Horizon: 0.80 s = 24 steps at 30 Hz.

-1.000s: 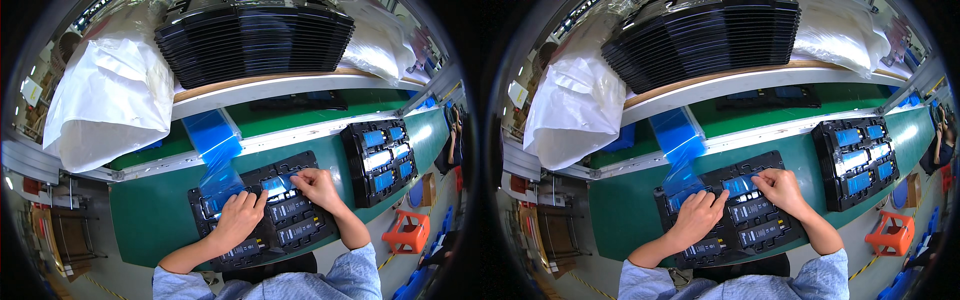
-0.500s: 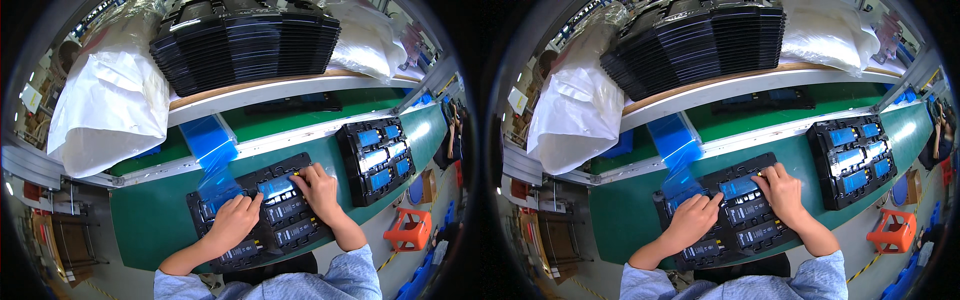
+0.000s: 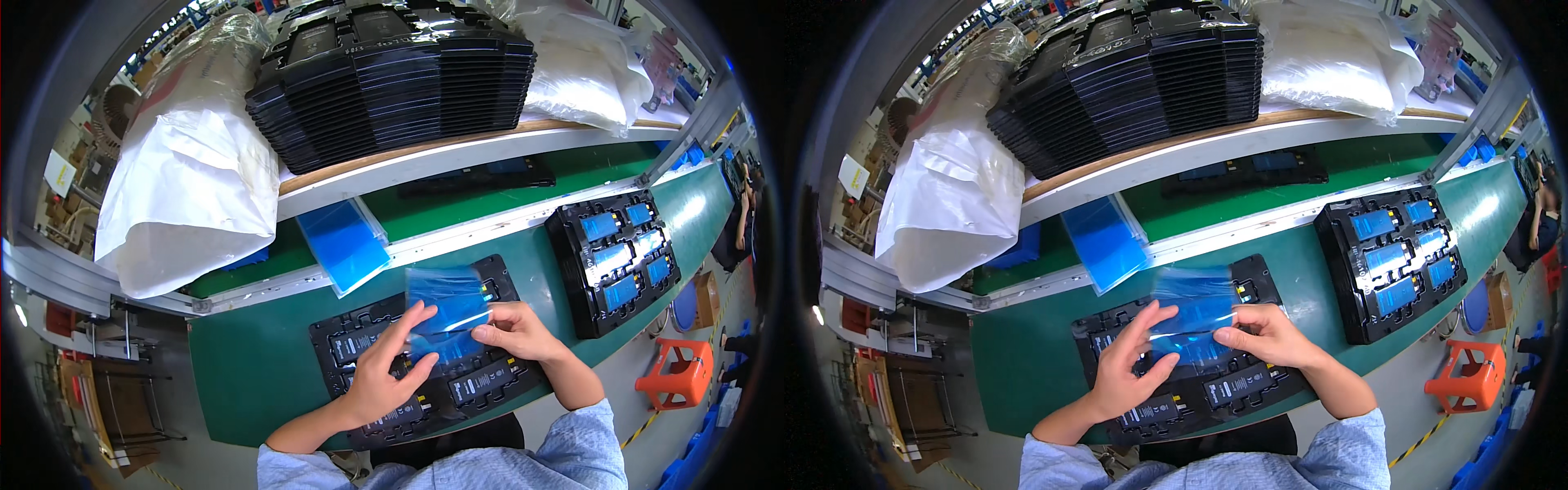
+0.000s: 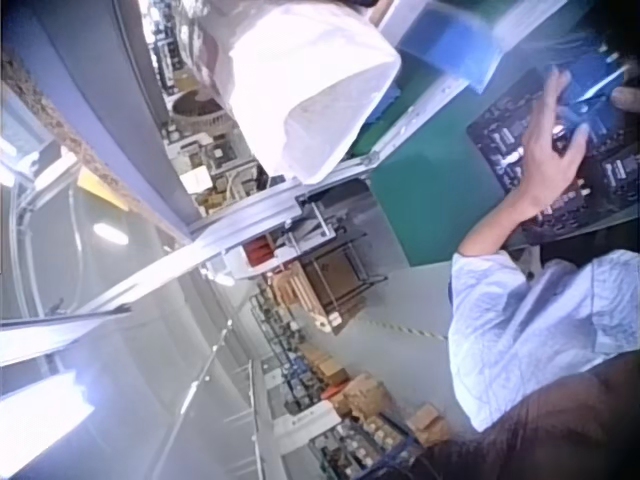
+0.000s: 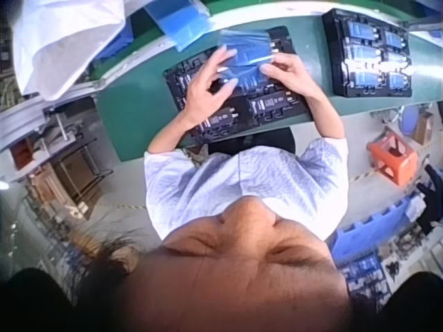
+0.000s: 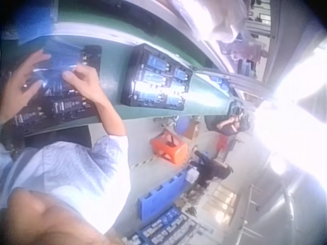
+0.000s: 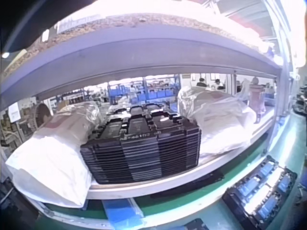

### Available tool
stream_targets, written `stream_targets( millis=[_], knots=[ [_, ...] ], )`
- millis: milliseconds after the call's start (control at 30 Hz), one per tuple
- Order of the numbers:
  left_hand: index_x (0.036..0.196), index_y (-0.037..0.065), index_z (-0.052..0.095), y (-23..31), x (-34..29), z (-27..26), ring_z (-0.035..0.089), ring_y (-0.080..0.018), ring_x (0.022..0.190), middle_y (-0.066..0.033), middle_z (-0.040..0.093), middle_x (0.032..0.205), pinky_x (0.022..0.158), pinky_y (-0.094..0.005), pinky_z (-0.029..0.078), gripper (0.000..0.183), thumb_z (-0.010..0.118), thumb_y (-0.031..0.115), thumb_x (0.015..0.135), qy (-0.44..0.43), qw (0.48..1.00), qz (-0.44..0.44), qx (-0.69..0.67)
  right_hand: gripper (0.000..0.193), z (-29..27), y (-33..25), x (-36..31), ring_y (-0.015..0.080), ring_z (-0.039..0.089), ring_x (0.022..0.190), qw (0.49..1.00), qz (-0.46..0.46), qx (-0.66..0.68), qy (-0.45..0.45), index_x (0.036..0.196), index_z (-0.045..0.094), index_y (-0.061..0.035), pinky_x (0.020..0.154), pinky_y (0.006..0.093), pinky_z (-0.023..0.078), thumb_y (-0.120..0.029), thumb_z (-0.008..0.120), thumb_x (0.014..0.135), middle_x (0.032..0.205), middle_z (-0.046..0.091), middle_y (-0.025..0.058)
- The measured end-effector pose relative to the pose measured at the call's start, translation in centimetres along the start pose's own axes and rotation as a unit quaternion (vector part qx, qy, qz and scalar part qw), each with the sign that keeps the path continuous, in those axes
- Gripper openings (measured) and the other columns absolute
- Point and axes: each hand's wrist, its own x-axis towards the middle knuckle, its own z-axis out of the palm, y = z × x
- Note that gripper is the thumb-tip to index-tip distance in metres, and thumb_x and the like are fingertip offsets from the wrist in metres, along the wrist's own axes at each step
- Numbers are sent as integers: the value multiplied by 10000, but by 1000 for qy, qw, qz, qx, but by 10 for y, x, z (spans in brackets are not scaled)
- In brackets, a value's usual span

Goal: The person places blue rectangular components into slots on a black plastic tray. They handle the components one by one, aligning them carefully within the tray's compartments. The person repeats this process for multiple components, filling the tray systematically.

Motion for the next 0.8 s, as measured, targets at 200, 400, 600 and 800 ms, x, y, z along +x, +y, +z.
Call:
stream_targets(
  millis=[200, 400, 600, 800],
  knots=[
    [1306, 5, 493, -22, 2, -2, 571, -154, 1058, -108, 545, 1180, 923, -298, 498, 539, 667, -78, 802, -4, 985, -64, -161, 166, -12, 4, 3, 144, 589, 768, 971, -95, -216, -22, 849, 650, 20, 696, 290, 453, -131, 720, 835, 800, 635, 75],
    [1037, -1, 661, -25, 2, -5, 607, -141, 980, -107, 612, 1114, 837, -261, 502, 213, 664, -42, 829, -4, 992, -35, -125, 252, -7, 10, 10, 186, 592, 702, 902, -277, -325, 68, 821, 656, 6, 679, 312, 460, -121, 829, 689, 745, 619, 80],
    [1021, 13, 679, -9, 2, -9, 632, -84, 757, -75, 704, 898, 649, -225, 491, 173, 679, 89, 866, 15, 995, -102, 0, 240, -1, 4, 13, 151, 552, 768, 946, -179, -267, 52, 792, 608, 11, 673, 281, 433, -157, 778, 772, 805, 590, 42],
    [986, -10, 683, -17, 0, -8, 627, -67, 720, -70, 703, 809, 622, -215, 482, 203, 707, 143, 855, 14, 987, -153, -41, 218, -6, 15, 9, 112, 495, 728, 985, -54, -161, -32, 808, 611, 8, 653, 266, 394, -184, 701, 862, 766, 548, 27]
  ],
)
